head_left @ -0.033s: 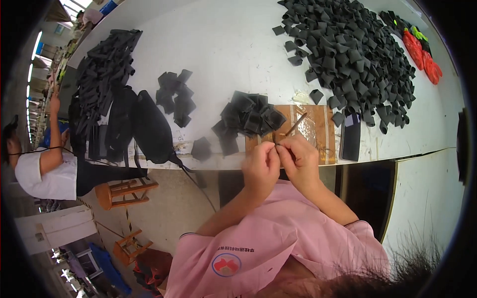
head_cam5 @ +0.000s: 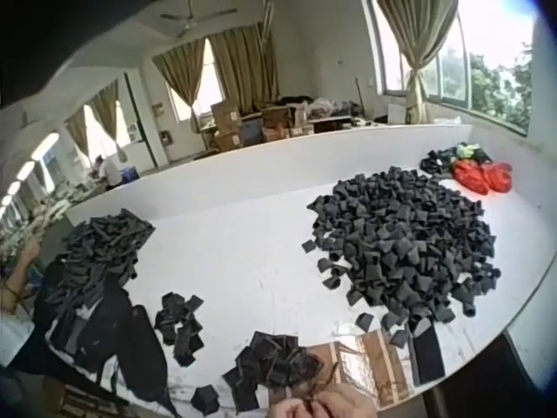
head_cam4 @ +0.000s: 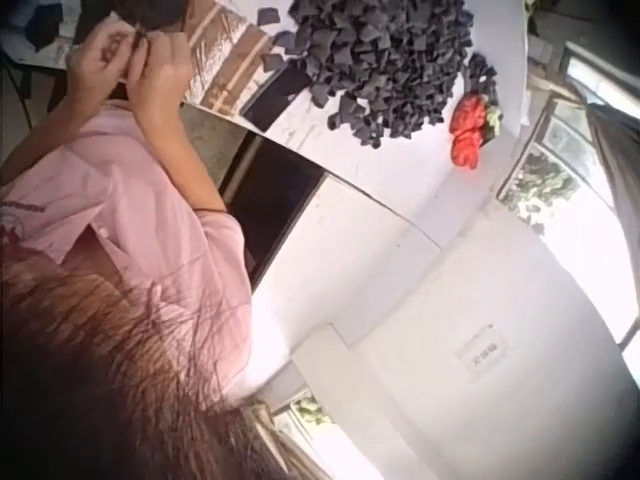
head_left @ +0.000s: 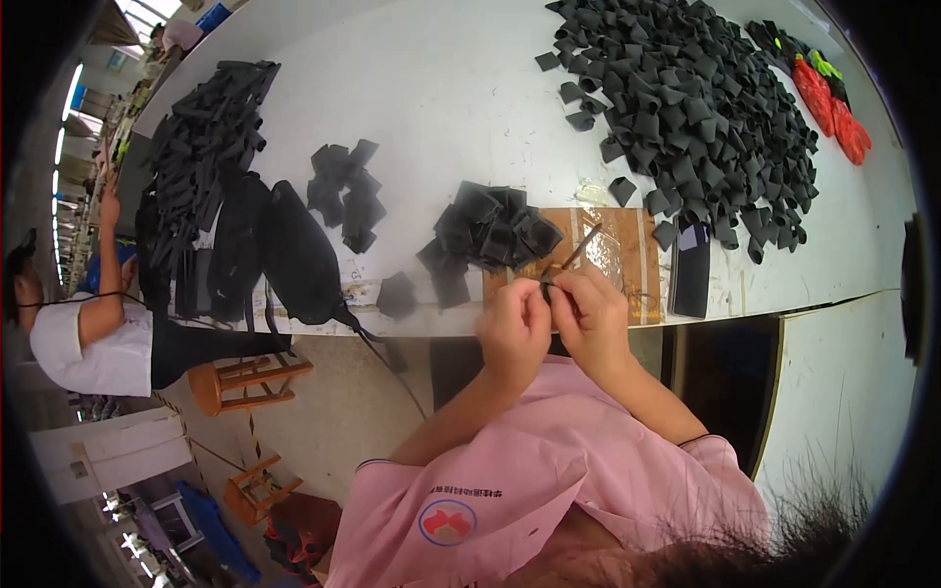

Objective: Assembling small black foam or rubber components at a manufacturing workbench.

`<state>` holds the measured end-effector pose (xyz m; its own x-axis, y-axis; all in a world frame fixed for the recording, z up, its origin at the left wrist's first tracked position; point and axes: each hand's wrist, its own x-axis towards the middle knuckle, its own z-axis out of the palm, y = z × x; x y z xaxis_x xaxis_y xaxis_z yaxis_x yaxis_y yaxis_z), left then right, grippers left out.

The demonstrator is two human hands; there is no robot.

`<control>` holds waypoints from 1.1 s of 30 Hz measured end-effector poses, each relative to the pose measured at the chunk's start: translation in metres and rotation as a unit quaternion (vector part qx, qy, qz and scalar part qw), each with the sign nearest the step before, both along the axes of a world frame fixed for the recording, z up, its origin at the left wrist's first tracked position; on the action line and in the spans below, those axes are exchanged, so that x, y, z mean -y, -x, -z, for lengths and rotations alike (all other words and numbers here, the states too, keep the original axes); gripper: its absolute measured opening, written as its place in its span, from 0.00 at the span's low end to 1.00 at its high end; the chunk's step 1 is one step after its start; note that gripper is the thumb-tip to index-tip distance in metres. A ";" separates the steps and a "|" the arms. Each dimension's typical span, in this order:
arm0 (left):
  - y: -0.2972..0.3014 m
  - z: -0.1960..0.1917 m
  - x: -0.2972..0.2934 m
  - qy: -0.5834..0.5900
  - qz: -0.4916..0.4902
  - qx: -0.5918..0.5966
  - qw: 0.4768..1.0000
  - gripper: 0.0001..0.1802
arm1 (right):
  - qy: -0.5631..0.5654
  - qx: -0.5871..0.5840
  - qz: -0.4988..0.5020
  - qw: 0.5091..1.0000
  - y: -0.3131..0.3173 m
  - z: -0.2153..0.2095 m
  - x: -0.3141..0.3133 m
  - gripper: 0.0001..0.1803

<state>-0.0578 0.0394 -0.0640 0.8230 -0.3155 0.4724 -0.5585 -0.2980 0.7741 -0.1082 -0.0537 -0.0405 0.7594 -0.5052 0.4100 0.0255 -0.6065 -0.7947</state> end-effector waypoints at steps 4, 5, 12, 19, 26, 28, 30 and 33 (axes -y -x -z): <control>-0.013 -0.028 0.007 0.302 0.093 -0.534 0.785 0.08 | 0.007 0.004 0.050 0.999 0.004 0.008 0.008 0.07; -0.016 -0.032 0.004 0.349 0.159 -0.584 0.716 0.08 | 0.012 0.004 0.058 0.998 0.005 0.005 0.012 0.07; -0.009 -0.031 0.023 0.191 0.145 -0.328 0.914 0.09 | -0.766 0.083 -0.212 0.601 0.014 0.005 0.029 0.05; -0.046 -0.069 0.026 0.422 0.358 -0.659 0.509 0.07 | -0.493 -0.039 -0.217 0.841 -0.003 -0.058 0.061 0.13; -0.057 -0.037 0.032 0.380 0.309 -0.679 0.547 0.07 | -0.496 -0.090 -0.302 0.809 -0.029 -0.017 0.088 0.15; -0.049 -0.038 0.031 0.351 0.313 -0.649 0.598 0.07 | -0.503 -0.046 -0.323 0.801 -0.026 -0.009 0.084 0.15; -0.046 -0.041 0.031 0.333 0.283 -0.585 0.683 0.09 | -0.459 -0.042 -0.271 0.845 -0.025 -0.019 0.079 0.15; -0.044 -0.052 0.043 0.262 0.224 -0.360 0.867 0.15 | -0.354 -0.048 -0.187 0.915 -0.022 -0.026 0.077 0.14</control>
